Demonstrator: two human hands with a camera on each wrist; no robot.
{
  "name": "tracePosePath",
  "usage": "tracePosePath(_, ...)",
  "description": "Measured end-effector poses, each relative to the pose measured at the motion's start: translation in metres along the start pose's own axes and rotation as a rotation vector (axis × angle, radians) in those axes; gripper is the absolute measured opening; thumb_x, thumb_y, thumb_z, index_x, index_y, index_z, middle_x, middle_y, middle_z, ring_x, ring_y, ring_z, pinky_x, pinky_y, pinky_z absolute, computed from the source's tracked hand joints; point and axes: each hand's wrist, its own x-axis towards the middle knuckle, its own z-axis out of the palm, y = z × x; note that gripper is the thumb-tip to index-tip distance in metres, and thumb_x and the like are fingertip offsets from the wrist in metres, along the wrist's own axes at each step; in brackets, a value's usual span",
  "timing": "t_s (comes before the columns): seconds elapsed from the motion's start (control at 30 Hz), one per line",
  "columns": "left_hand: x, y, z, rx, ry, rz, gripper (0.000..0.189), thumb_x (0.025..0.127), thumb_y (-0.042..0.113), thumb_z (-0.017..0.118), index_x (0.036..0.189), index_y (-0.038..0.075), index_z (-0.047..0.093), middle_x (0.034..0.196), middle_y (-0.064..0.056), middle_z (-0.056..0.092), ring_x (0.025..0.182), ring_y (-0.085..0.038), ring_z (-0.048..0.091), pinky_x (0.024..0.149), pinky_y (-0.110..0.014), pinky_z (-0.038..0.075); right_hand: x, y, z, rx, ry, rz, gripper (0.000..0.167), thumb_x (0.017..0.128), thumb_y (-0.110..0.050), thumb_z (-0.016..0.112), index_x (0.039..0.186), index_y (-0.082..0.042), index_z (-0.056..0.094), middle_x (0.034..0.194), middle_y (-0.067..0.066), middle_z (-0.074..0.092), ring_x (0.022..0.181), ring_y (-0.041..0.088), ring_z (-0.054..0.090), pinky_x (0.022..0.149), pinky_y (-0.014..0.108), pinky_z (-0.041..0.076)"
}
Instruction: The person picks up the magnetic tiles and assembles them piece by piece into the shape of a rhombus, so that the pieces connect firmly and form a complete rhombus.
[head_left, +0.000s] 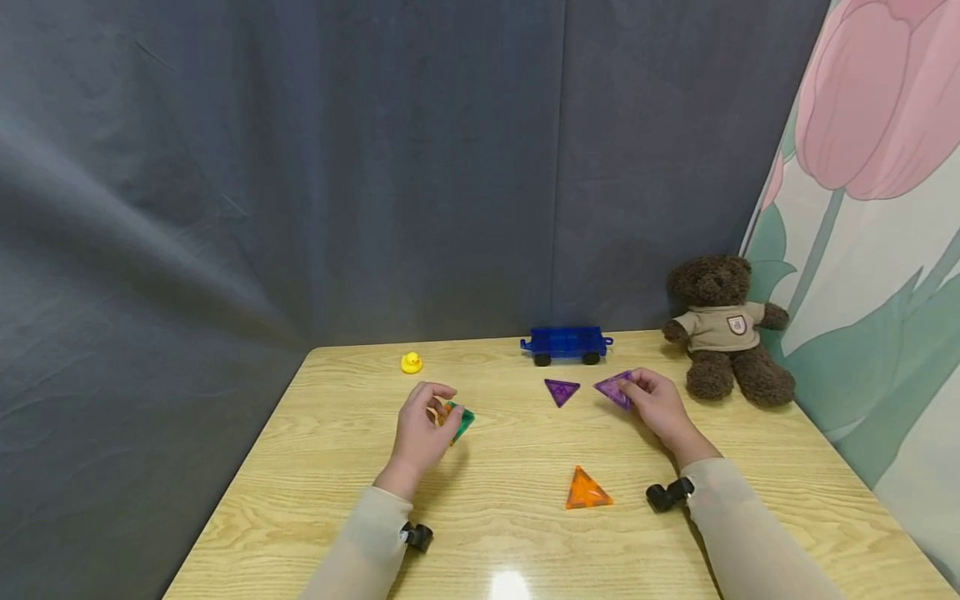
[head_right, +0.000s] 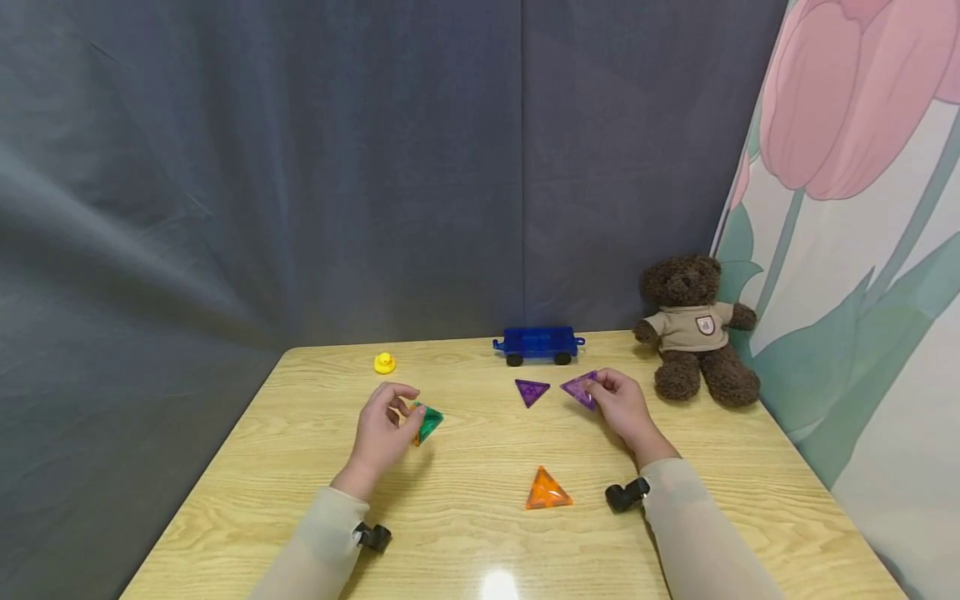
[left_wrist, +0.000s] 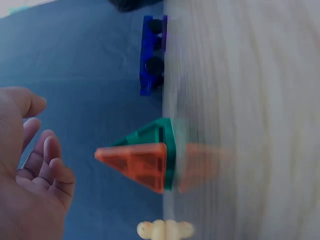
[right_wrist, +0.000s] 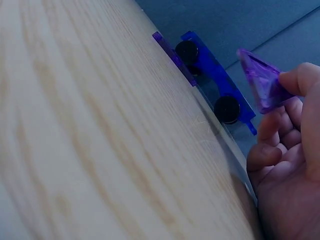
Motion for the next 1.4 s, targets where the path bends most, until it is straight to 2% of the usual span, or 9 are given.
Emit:
tracePosePath(0.1, -0.001, 0.01, 0.006, -0.009, -0.085, 0.03, 0.02, 0.098, 0.015, 0.075, 0.115, 0.021, 0.066, 0.111, 0.0, 0.061, 0.084, -0.025, 0.06, 0.07, -0.04, 0.055, 0.0, -0.002, -0.001, 0.008, 0.019, 0.023, 0.026, 0.104, -0.02, 0.067, 0.098, 0.004, 0.061, 0.07, -0.003, 0.048, 0.062, 0.009, 0.045, 0.054, 0.025, 0.04)
tracePosePath(0.27, -0.004, 0.023, 0.018, -0.004, -0.221, 0.037, 0.023, 0.099, 0.02, 0.075, 0.121, 0.023, 0.066, 0.115, 0.008, 0.058, 0.09, -0.027, 0.061, 0.071, -0.035, 0.054, -0.001, -0.011, -0.002, 0.034, 0.032, 0.04, 0.022, 0.104, -0.015, 0.066, 0.099, 0.006, 0.061, 0.07, -0.001, 0.048, 0.061, 0.009, 0.045, 0.054, 0.025, 0.041)
tracePosePath(0.4, -0.006, 0.028, 0.026, 0.003, -0.307, 0.054, 0.026, 0.099, 0.022, 0.075, 0.123, 0.024, 0.066, 0.121, 0.004, 0.06, 0.096, -0.022, 0.061, 0.069, -0.029, 0.051, -0.008, -0.029, -0.002, 0.051, 0.07, 0.01, 0.019, 0.102, -0.01, 0.067, 0.1, 0.008, 0.062, 0.072, -0.001, 0.05, 0.062, 0.008, 0.046, 0.053, 0.023, 0.043)
tracePosePath(0.5, -0.008, 0.034, 0.032, -0.007, -0.4, 0.056, 0.026, 0.1, 0.023, 0.075, 0.124, 0.025, 0.067, 0.123, 0.0, 0.062, 0.101, -0.02, 0.062, 0.072, -0.028, 0.052, -0.012, -0.037, -0.003, 0.07, 0.09, -0.022, 0.021, 0.102, -0.01, 0.068, 0.101, 0.01, 0.063, 0.072, -0.001, 0.051, 0.061, 0.008, 0.047, 0.053, 0.022, 0.043)
tracePosePath(0.67, -0.012, 0.045, 0.043, -0.005, -0.555, 0.038, 0.027, 0.101, 0.024, 0.074, 0.127, 0.028, 0.068, 0.127, 0.002, 0.063, 0.111, -0.016, 0.061, 0.083, -0.029, 0.054, -0.013, -0.037, -0.004, 0.105, 0.105, -0.031, 0.024, 0.101, -0.013, 0.071, 0.101, 0.011, 0.065, 0.072, 0.0, 0.051, 0.06, 0.009, 0.047, 0.052, 0.023, 0.044)
tracePosePath(0.8, -0.015, 0.05, 0.051, 0.018, -0.643, 0.034, 0.03, 0.101, 0.026, 0.073, 0.131, 0.024, 0.068, 0.129, 0.002, 0.062, 0.115, -0.014, 0.06, 0.09, -0.031, 0.054, -0.007, -0.022, -0.003, 0.112, 0.132, -0.016, 0.026, 0.101, -0.015, 0.072, 0.103, 0.01, 0.065, 0.073, -0.002, 0.05, 0.06, 0.007, 0.047, 0.051, 0.022, 0.044)
tracePosePath(0.9, -0.016, 0.053, 0.056, 0.031, -0.693, 0.028, 0.034, 0.102, 0.028, 0.072, 0.135, 0.023, 0.067, 0.13, 0.006, 0.061, 0.117, -0.013, 0.06, 0.092, -0.032, 0.054, -0.002, -0.008, -0.001, 0.134, 0.155, -0.011, 0.028, 0.101, -0.017, 0.072, 0.104, 0.009, 0.064, 0.074, -0.003, 0.049, 0.06, 0.006, 0.046, 0.051, 0.02, 0.043)
tracePosePath(1.13, -0.018, 0.056, 0.069, 0.079, -0.792, 0.077, 0.038, 0.101, 0.031, 0.073, 0.138, 0.025, 0.066, 0.131, 0.018, 0.057, 0.119, -0.008, 0.059, 0.096, -0.027, 0.051, 0.001, -0.006, -0.001, 0.193, 0.216, -0.032, 0.022, 0.1, -0.013, 0.072, 0.098, 0.007, 0.062, 0.072, -0.004, 0.05, 0.057, 0.005, 0.046, 0.048, 0.019, 0.041)
tracePosePath(1.4, -0.019, 0.063, 0.078, 0.116, -0.841, 0.133, 0.039, 0.101, 0.036, 0.072, 0.139, 0.027, 0.066, 0.132, 0.018, 0.057, 0.118, -0.005, 0.06, 0.1, -0.027, 0.05, 0.001, -0.005, -0.001, 0.194, 0.223, -0.029, 0.024, 0.1, -0.013, 0.072, 0.1, 0.009, 0.061, 0.071, -0.003, 0.05, 0.055, 0.006, 0.047, 0.047, 0.02, 0.042)
